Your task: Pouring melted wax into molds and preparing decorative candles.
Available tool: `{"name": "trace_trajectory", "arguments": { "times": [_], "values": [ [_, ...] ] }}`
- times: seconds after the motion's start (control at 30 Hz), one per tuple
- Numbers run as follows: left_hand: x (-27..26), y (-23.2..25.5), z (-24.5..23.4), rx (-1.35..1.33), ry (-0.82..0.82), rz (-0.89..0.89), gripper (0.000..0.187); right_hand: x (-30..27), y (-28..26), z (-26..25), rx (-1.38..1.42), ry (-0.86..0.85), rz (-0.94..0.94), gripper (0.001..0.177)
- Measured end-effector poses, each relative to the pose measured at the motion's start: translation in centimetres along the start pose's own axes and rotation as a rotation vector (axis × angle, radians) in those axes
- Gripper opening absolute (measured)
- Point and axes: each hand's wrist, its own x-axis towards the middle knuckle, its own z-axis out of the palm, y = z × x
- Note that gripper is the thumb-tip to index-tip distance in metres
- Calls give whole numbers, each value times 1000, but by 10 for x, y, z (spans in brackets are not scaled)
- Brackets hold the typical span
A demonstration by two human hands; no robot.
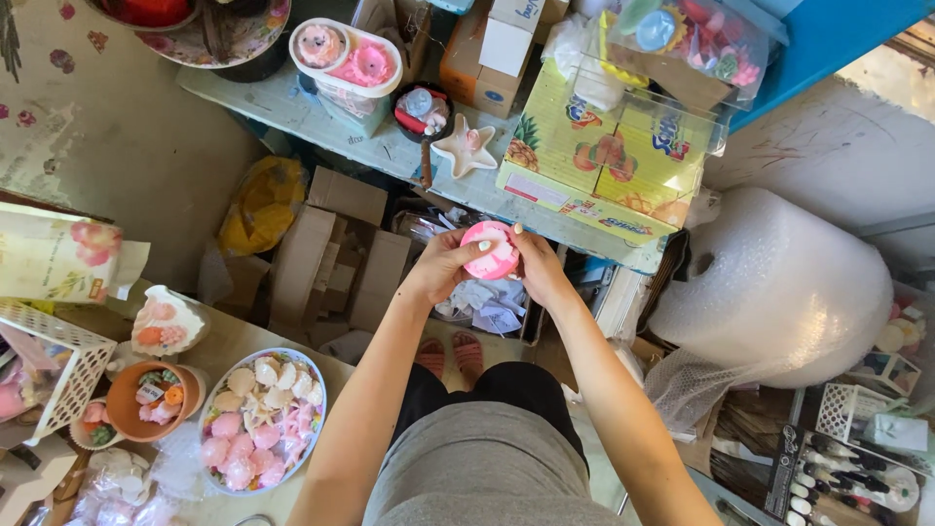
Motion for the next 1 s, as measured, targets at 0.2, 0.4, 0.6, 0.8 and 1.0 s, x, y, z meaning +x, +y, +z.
{"name": "trace_trajectory", "arguments": {
  "times": [0.2, 0.4, 0.6, 0.8, 1.0],
  "values": [
    [6, -17, -3, 52, 131, 35, 36, -7, -21, 1, -442, 17, -66, 55],
    [3, -12, 6, -9, 203, 6, 42, -6, -20, 2, -502, 3, -27, 54],
    [13, -24, -12, -227, 108, -136, 49, -17, -27, 12, -199, -43, -3, 40],
    [14, -25, -17, -337, 61, -210, 46, -26, -36, 21, -106, -124, 31, 30],
    [14, -20, -14, -315, 74, -200, 43, -25, -26, 11, -113, -183, -22, 33]
  ]
}}
